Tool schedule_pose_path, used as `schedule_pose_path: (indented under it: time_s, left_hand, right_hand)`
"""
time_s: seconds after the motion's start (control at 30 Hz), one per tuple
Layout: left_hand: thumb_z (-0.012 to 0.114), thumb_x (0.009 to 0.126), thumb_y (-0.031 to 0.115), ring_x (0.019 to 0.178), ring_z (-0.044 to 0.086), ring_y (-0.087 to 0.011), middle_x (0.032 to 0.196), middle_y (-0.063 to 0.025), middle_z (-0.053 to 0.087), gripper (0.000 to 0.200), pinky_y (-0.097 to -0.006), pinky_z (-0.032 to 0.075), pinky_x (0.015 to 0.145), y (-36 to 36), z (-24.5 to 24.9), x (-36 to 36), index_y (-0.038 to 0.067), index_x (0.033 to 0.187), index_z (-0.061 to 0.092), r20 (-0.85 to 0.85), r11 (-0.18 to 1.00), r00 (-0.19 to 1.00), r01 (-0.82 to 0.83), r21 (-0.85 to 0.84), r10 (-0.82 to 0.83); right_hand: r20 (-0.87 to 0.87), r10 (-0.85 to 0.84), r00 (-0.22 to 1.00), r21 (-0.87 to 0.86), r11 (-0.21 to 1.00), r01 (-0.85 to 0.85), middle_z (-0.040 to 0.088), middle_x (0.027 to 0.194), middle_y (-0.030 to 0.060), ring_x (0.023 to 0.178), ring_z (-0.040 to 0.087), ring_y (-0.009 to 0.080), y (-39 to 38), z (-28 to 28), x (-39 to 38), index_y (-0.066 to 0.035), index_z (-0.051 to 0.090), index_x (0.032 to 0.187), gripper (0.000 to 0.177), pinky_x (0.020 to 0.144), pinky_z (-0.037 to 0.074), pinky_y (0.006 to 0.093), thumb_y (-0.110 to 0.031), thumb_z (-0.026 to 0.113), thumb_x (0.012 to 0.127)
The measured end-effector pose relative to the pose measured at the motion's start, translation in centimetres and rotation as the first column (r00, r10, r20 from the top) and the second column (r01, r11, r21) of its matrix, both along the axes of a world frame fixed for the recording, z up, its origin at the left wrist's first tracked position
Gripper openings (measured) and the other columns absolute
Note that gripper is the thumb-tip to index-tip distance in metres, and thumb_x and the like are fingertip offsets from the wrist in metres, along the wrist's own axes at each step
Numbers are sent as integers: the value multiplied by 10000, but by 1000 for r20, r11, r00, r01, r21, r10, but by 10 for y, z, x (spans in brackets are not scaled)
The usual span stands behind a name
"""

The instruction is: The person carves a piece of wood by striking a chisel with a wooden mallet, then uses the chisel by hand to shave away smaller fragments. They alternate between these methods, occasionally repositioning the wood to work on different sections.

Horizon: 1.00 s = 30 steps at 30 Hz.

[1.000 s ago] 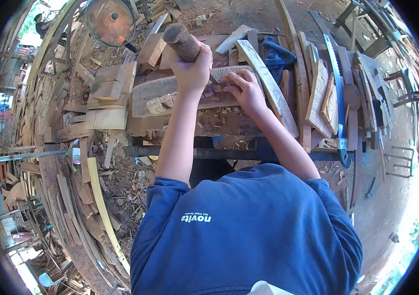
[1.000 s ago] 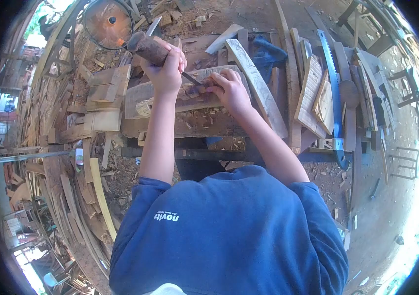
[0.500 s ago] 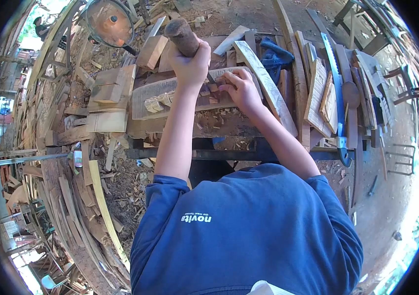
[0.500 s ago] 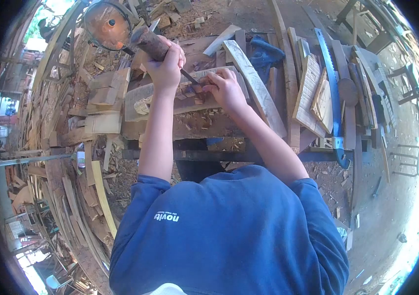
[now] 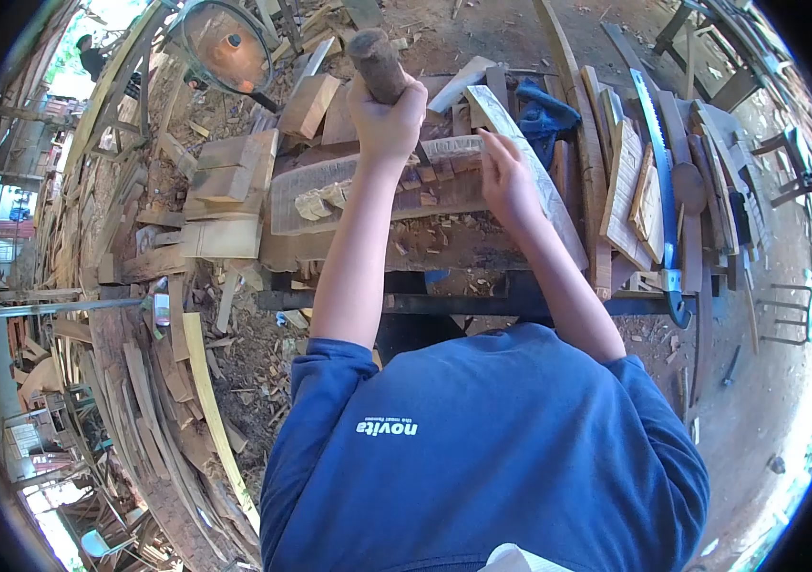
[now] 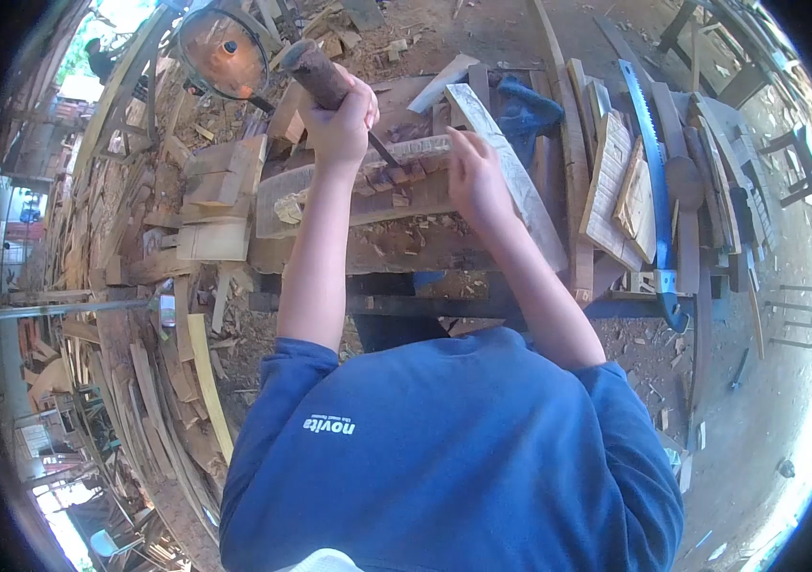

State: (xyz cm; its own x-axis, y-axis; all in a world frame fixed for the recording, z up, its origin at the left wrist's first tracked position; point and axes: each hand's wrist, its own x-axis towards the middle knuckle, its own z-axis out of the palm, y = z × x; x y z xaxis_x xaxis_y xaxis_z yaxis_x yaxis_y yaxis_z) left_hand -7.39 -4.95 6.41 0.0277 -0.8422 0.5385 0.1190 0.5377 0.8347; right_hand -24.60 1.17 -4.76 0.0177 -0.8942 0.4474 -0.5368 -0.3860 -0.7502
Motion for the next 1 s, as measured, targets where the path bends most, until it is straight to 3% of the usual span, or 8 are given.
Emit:
schedule_pose_path:
  time_s: [0.17,0.23,0.4,0.57,0.67,0.83,0.93,1.0]
  left_hand:
    - [569,868,-40,475,476,-91,623,-20,529,138,-253,373,443,-6,-4,-3,82,890,509,-42,1000,999,8,29,-7]
    - [581,864,-29,473,478,-83,622,-10,533,128,-247,378,443,-8,-6,-7,79,880,515,23,1000,1000,-21,7,21]
    - [616,843,8,472,479,-72,619,5,542,102,-234,386,443,-4,-5,-14,65,843,532,175,992,977,-120,-34,124]
    - [595,851,-12,475,479,-75,618,-3,540,106,-233,382,444,-4,0,-6,68,832,528,-40,999,999,-8,39,9]
    - [579,857,-24,474,481,-76,615,-5,540,113,-235,379,440,-3,-2,-2,70,830,523,-49,998,999,-1,60,4]
    - [571,865,-22,467,487,-76,605,-2,540,124,-236,378,433,-8,-5,-4,73,800,525,-13,997,997,-82,3,82]
    - [573,866,-8,460,487,-75,598,5,538,142,-236,379,431,-5,-7,-5,74,758,532,2,993,994,-111,33,111]
    - [579,862,4,473,494,-72,610,7,549,156,-233,386,441,-1,-1,-6,74,729,537,45,989,992,-118,92,114]
  right_hand:
    - [-533,-189,825,222,909,352,499,1340,250,1201,510,453,23,17,-28,-21,451,1410,554,989,468,500,-177,586,896]
    - [-495,-47,867,495,805,326,455,1371,271,1193,496,488,24,18,-38,-45,354,1470,682,999,462,520,-293,616,892]
    - [-418,124,900,610,773,177,537,1290,280,1245,507,442,28,34,-67,-59,374,1469,933,1052,432,460,-265,852,695]
    - [-476,141,868,499,856,135,565,1260,296,1151,575,446,31,14,-84,-59,387,1468,825,1025,466,438,-128,766,738]
    - [31,-3,1000,731,682,-20,656,1189,211,864,691,240,23,70,-87,7,363,1479,699,761,562,333,-80,609,831]
    - [55,30,998,170,985,-39,671,1068,141,771,646,143,17,136,-97,-16,264,1544,813,668,526,294,-165,697,873]
    - [-51,67,996,-95,993,-72,673,997,136,778,660,156,22,238,-82,-13,254,1541,752,662,531,311,-183,663,933]
    - [136,308,942,-340,907,-248,676,897,150,787,685,211,24,286,-65,-8,312,1478,603,650,532,334,-173,599,974]
